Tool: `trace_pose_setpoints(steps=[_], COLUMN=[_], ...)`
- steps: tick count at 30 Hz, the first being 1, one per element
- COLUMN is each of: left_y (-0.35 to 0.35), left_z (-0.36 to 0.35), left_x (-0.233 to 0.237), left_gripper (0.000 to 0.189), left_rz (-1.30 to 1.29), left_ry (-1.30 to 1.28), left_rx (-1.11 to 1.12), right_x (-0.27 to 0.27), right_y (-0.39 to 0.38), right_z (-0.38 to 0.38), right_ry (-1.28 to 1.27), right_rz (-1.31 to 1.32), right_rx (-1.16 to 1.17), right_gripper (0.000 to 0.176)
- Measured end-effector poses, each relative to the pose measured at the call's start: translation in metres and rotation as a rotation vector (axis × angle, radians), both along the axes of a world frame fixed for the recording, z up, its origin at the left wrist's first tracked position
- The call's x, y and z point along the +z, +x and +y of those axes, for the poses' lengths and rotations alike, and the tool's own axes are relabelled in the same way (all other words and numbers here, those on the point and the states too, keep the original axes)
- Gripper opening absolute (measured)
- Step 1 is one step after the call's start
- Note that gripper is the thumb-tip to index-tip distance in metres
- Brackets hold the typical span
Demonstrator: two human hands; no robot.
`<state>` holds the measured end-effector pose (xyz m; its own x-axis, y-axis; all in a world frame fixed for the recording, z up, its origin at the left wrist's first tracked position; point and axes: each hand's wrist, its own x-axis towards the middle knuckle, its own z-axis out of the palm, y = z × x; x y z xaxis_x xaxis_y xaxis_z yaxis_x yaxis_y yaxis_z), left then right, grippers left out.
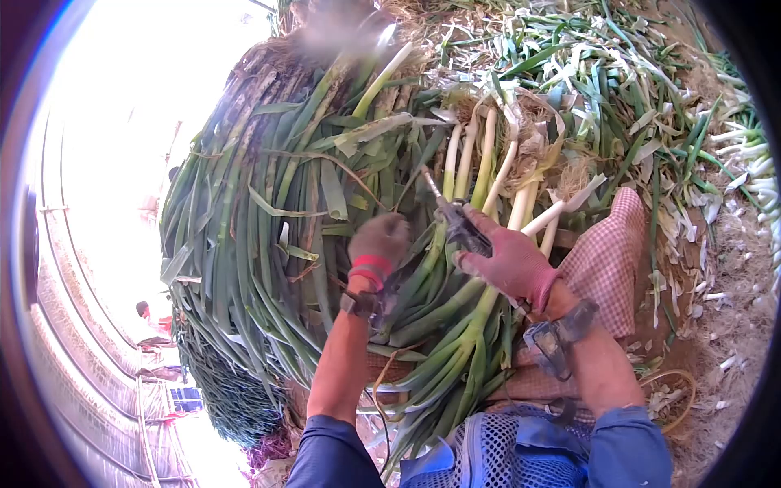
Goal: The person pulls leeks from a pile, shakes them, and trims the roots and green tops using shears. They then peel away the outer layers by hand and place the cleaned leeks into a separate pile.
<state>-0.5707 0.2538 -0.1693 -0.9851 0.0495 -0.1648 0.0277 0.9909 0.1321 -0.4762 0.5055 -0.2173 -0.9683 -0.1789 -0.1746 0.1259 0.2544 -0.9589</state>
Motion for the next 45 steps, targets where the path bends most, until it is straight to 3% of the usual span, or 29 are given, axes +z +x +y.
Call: trace_pose_setpoints(steps=[2, 4, 8, 10, 17, 19, 20, 22, 23, 25, 26, 28, 35, 45], left_y=[-0.012, -0.010, 0.001, 0.005, 0.028, 0.027, 0.023, 0.013, 0.012, 0.010, 0.009, 0.011, 0.044, 0.117], left_z=[-0.020, -0.036, -0.071, -0.077, -0.109, -0.149, -0.156, -0.164, -0.168, -0.165, -0.163, -0.128, -0.092, -0.056], left_x=[0.002, 0.001, -0.033, -0.036, -0.037, -0.072, -0.075, -0.076, -0.075, -0.068, -0.066, -0.034, 0.015, 0.060], left_gripper=[0.037, 0.043, 0.052, 0.058, 0.066, 0.068, 0.068, 0.061, 0.061, 0.042, 0.042, 0.032, 0.038, 0.037], left_rz=[0.089, 0.040, 0.108, 0.130, 0.121, 0.466, 0.464, 0.518, 0.519, 0.326, 0.328, 0.012, 0.044, -0.086], left_ry=[-0.103, -0.381, -0.421, -0.403, -0.222, 0.039, 0.039, -0.098, -0.099, -0.191, -0.190, -0.263, -0.370, -0.205], left_rx=[0.061, 0.285, 0.297, 0.327, 0.398, 0.049, 0.054, -0.211, -0.211, -0.056, -0.061, 0.086, -0.031, 0.023], right_x=[-0.009, -0.010, -0.016, -0.005, -0.007, -0.006, -0.005, -0.001, 0.000, -0.001, -0.002, -0.002, -0.007, -0.011], right_y=[0.000, 0.003, -0.001, -0.002, -0.007, -0.007, -0.008, -0.010, -0.012, -0.014, -0.016, -0.020, -0.020, -0.018], right_z=[0.001, -0.002, -0.011, -0.012, -0.006, -0.007, -0.010, -0.020, -0.024, -0.031, -0.032, -0.031, -0.029, -0.016], right_ry=[-0.009, -0.022, -0.020, -0.001, 0.018, 0.046, 0.048, 0.018, 0.017, 0.030, 0.030, 0.056, 0.082, 0.013], right_rz=[0.024, 0.064, 0.093, -0.002, 0.019, 0.014, 0.012, -0.006, -0.004, 0.044, 0.045, 0.039, 0.092, 0.071], right_rx=[0.030, 0.070, 0.020, 0.117, 0.076, 0.119, 0.123, 0.184, 0.184, 0.210, 0.205, 0.167, 0.145, 0.059], right_gripper=[0.085, 0.085, 0.085, 0.086, 0.087, 0.088, 0.088, 0.089, 0.089, 0.088, 0.088, 0.088, 0.085, 0.084])
